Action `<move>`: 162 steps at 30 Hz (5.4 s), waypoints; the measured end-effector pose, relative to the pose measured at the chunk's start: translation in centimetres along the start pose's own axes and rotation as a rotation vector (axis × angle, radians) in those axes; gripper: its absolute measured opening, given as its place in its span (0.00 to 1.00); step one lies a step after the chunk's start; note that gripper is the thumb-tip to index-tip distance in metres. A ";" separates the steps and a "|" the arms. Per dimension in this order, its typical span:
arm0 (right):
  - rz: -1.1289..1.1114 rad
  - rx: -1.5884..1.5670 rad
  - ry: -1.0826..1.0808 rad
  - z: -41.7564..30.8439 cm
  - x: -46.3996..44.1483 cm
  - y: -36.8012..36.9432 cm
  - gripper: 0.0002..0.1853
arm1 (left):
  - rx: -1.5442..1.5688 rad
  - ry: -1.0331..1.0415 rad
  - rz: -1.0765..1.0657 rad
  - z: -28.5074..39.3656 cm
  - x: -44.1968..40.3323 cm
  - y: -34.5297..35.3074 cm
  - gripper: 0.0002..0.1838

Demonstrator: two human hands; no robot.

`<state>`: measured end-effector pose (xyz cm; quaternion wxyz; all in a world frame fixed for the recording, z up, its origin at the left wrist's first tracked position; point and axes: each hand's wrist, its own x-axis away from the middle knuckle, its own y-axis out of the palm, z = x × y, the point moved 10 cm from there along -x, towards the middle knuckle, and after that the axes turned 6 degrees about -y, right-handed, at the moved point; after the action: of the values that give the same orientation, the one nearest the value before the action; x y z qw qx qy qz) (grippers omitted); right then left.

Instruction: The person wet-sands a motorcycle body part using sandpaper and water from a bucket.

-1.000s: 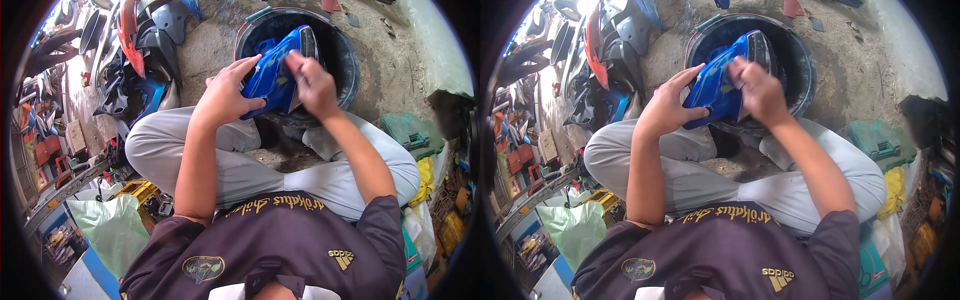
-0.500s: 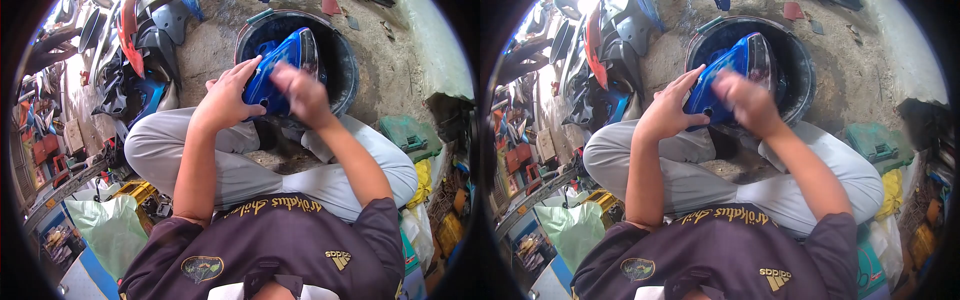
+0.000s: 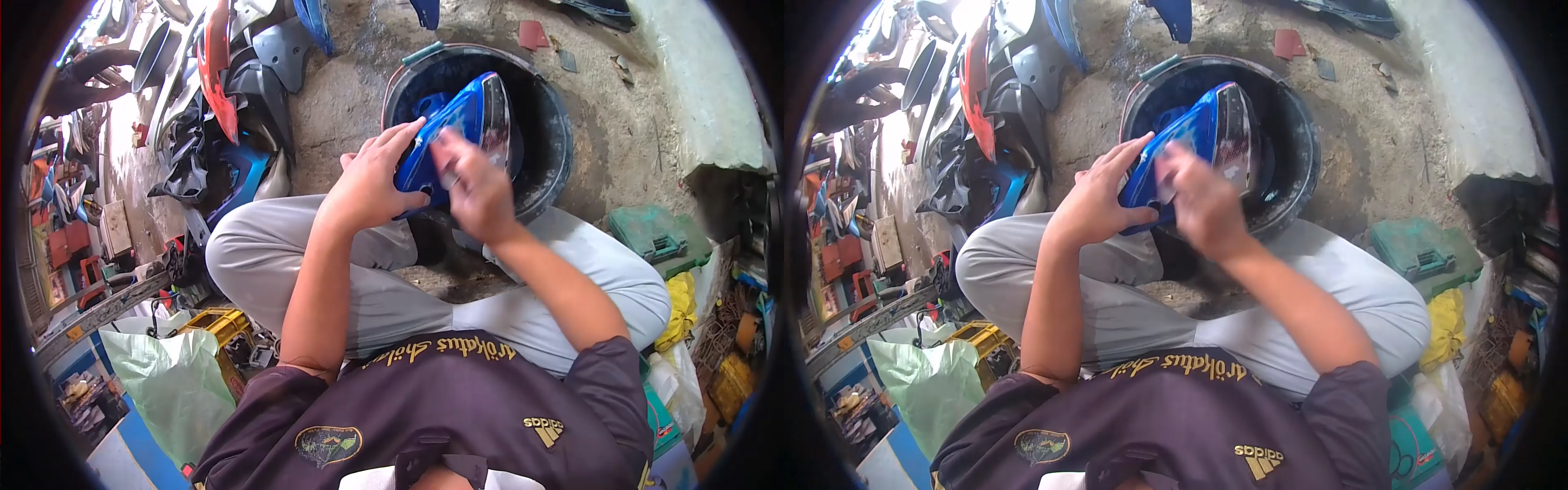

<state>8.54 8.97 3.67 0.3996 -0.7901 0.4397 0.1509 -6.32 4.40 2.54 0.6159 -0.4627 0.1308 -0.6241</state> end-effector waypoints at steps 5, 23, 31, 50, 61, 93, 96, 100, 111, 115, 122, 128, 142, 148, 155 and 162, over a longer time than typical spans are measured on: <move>0.013 0.031 -0.011 2.5 -0.6 -0.8 0.16 | -0.009 0.006 -0.004 0.2 0.2 -0.1 0.62; -0.086 -0.059 -0.173 1.5 -0.7 -0.3 0.15 | -0.019 -0.014 -0.026 0.2 0.1 -0.1 0.64; -0.143 -0.127 -0.292 -2.3 1.5 1.9 0.15 | -0.079 0.031 0.011 -0.6 -0.1 0.6 0.63; -0.041 -0.058 -0.128 1.4 -0.2 -0.2 0.19 | -0.009 0.038 0.009 -0.2 0.1 0.3 0.64; -0.067 -0.097 -0.143 3.4 -0.8 -0.6 0.22 | -0.020 -0.006 -0.012 0.1 0.2 0.0 0.65; -0.051 -0.020 -0.144 1.0 -2.5 -0.5 0.09 | -0.001 -0.015 0.010 0.2 0.1 0.0 0.63; -0.004 -0.036 -0.022 6.2 -2.1 -1.3 0.08 | 0.020 -0.014 0.008 0.2 0.2 0.0 0.63; -0.021 -0.145 0.004 3.9 -2.0 -0.8 0.15 | 0.020 -0.012 0.005 0.3 0.1 -0.2 0.63; -0.065 -0.030 -0.139 1.4 -1.8 -0.6 0.13 | 0.029 0.003 0.021 0.5 -0.1 -0.3 0.62; -0.064 -0.173 0.305 8.5 -1.3 -1.7 0.14 | 0.031 0.007 0.027 0.4 0.1 -0.3 0.62; -0.031 -0.021 -0.074 4.9 -1.6 -1.3 0.16 | 0.036 -0.002 0.026 0.8 0.1 -0.4 0.62; -0.109 -0.034 -0.194 -0.1 -1.8 -0.2 0.16 | 0.004 -0.017 0.022 0.7 0.2 -0.4 0.62; -0.095 0.183 -0.159 4.9 -2.0 -1.6 0.15 | 0.050 0.016 0.034 0.6 0.2 -0.4 0.61; -0.156 0.054 -0.240 2.5 -1.3 -0.4 0.12 | 0.049 0.034 0.039 0.6 0.0 -0.2 0.62; -0.094 0.052 -0.262 -0.2 -1.3 -0.3 0.13 | 0.045 0.041 0.046 0.3 0.1 -0.1 0.62; -0.039 0.240 -0.157 2.3 -1.2 -1.4 0.10 | 0.058 0.032 0.041 0.6 0.1 -0.1 0.62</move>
<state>9.22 11.81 3.64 0.5273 -0.7307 0.4064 0.1508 -5.96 4.56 2.97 0.6395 -0.4319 0.1319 -0.6222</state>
